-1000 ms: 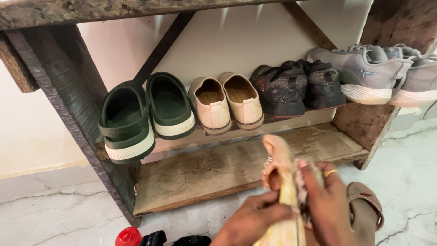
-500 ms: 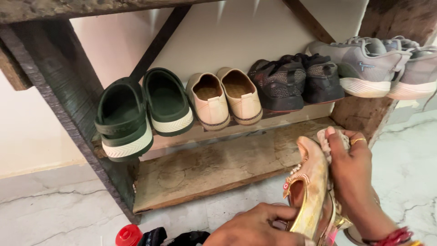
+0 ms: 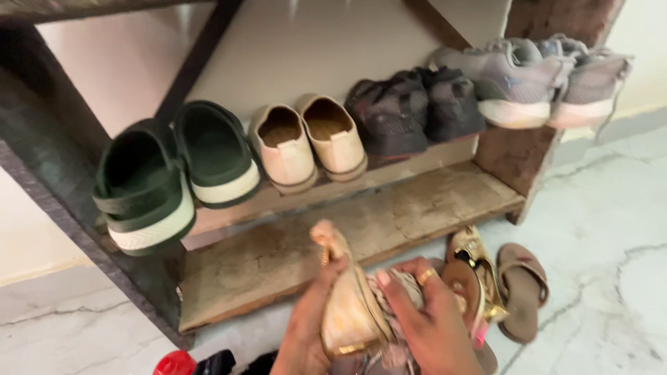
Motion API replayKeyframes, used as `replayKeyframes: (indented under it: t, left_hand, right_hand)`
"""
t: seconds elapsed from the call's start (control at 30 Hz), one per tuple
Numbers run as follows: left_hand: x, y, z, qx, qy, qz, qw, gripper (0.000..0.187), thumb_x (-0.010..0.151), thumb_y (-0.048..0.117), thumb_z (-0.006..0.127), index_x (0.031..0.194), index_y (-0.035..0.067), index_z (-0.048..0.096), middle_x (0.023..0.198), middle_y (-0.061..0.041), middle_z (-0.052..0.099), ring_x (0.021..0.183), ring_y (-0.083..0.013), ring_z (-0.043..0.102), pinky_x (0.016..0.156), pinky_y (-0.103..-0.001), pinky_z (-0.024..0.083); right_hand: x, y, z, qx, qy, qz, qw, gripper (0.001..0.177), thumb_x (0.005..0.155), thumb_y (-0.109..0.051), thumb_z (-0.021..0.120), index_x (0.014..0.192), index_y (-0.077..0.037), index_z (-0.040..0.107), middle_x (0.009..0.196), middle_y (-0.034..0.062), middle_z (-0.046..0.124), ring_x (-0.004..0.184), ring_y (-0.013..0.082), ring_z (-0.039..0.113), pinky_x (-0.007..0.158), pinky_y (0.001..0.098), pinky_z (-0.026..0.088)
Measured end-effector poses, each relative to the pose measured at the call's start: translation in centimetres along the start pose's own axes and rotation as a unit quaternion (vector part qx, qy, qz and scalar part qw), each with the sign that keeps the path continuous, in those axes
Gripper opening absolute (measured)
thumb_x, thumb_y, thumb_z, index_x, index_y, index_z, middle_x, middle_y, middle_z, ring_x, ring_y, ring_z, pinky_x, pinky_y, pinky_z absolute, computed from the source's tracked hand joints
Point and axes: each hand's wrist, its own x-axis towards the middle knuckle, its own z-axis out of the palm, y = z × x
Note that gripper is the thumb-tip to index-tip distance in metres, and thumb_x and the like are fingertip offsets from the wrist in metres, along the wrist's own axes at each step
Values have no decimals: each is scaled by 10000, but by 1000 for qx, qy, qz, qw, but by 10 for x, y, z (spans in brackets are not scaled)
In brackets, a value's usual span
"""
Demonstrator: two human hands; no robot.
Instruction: The person wipes a pair of light-colored sneakers with a cloth, then places them on a wooden shoe rack. They then pick up a pair of gold flats and wipe them with the same cloth.
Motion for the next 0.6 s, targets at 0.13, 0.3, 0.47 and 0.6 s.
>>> replayKeyframes:
  t: [0.13, 0.3, 0.47, 0.6]
  left_hand:
    - [-10, -2, 5, -10, 31, 20, 999, 422, 908, 364, 663, 1136, 9, 655, 938, -185, 748, 750, -308, 743, 677, -442, 624]
    - [-9, -17, 29, 229, -9, 17, 973, 472, 880, 343, 664, 1211, 6, 676, 1004, -118, 755, 850, -217, 720, 770, -365, 572]
    - [-9, -23, 34, 363, -70, -61, 927, 519, 885, 338, 671, 1304, 32, 667, 1057, -59, 754, 931, -147, 698, 864, -305, 537]
    - [-5, -23, 20, 427, -151, -90, 887, 575, 896, 357, 703, 1341, -5, 660, 1130, -51, 748, 1021, -105, 688, 943, -267, 515]
  right_hand:
    - [-1, -5, 0, 78, -26, 26, 996, 261, 875, -268, 735, 979, -33, 691, 818, 41, 728, 772, 88, 625, 678, 269, 524]
    - [25, -3, -12, 25, 18, -52, 998, 304, 895, -301, 726, 1011, -22, 687, 851, 98, 732, 817, 142, 635, 745, 304, 518]
    - [74, -1, -38, -84, 135, -65, 985, 404, 892, -396, 685, 1042, -21, 672, 872, 148, 740, 792, 220, 689, 737, 343, 526]
    - [87, -2, -60, -74, 128, -42, 988, 404, 912, -395, 667, 1059, -19, 651, 862, 155, 755, 801, 218, 710, 748, 339, 542]
